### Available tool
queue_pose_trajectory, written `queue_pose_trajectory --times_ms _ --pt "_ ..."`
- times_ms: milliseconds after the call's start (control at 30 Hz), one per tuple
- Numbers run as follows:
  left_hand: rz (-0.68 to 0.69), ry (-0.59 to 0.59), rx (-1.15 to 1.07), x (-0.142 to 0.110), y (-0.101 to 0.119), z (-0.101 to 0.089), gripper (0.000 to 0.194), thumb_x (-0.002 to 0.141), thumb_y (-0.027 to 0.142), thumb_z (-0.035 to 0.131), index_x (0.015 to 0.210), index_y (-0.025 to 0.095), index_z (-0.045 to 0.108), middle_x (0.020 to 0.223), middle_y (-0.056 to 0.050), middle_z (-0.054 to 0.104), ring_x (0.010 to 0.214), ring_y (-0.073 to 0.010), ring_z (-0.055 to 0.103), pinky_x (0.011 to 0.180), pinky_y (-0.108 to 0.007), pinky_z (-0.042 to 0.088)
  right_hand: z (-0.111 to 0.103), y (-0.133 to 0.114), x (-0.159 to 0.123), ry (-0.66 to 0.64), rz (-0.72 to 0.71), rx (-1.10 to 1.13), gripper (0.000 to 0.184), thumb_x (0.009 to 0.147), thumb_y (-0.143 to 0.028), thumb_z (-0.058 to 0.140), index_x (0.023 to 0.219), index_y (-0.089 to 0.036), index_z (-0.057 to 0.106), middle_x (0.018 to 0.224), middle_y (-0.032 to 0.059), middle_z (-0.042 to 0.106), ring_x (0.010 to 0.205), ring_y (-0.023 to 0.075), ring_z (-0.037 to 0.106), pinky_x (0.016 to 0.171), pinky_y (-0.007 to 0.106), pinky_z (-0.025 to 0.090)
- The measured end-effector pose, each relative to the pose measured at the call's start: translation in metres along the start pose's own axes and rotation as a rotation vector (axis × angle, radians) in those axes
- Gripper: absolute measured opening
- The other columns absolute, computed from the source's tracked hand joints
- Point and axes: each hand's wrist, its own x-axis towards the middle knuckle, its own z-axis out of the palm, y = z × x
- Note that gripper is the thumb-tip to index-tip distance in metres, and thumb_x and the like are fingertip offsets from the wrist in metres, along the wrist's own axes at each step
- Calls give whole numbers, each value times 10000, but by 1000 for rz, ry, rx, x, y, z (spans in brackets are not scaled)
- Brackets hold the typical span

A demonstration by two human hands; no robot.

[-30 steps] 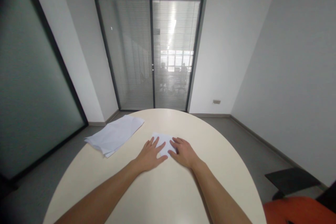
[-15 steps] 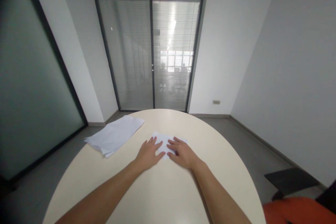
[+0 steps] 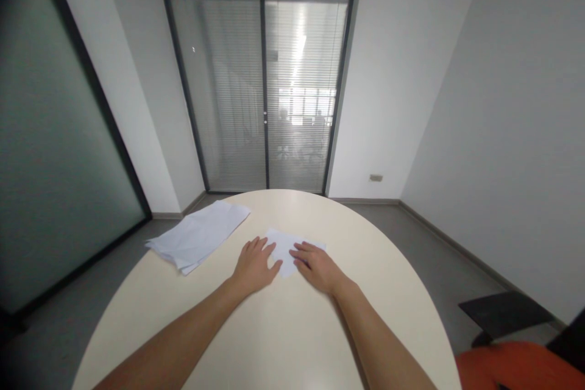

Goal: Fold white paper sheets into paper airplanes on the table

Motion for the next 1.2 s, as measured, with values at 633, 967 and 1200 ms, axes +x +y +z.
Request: queue_pose_trajectory --times_ms 633,967,1200 --pt "366 -195 -153 -1 -1 -8 491 944 559 491 1390 357 537 1533 -63 435 1434 -393 322 1137 -599 274 0 -9 -1 -146 378 -122 700 988 -602 256 1572 -217 238 1643 65 146 1516 306 96 1210 523 119" --pt "428 -211 -180 -1 -3 -13 482 931 483 531 1381 312 541 1520 -26 460 1419 -393 346 1129 -595 295 1 12 -2 77 429 -188 601 961 -481 421 1451 -138 478 1518 127 452 1409 343 381 1154 517 281" --pt "451 -115 -206 -1 -3 -9 342 900 411 596 1187 236 656 1404 -69 575 1354 -315 457 1158 -517 307 -5 19 -2 249 382 -84 501 873 -399 581 1290 -125 623 1276 135 660 1168 294 582 1027 400 428"
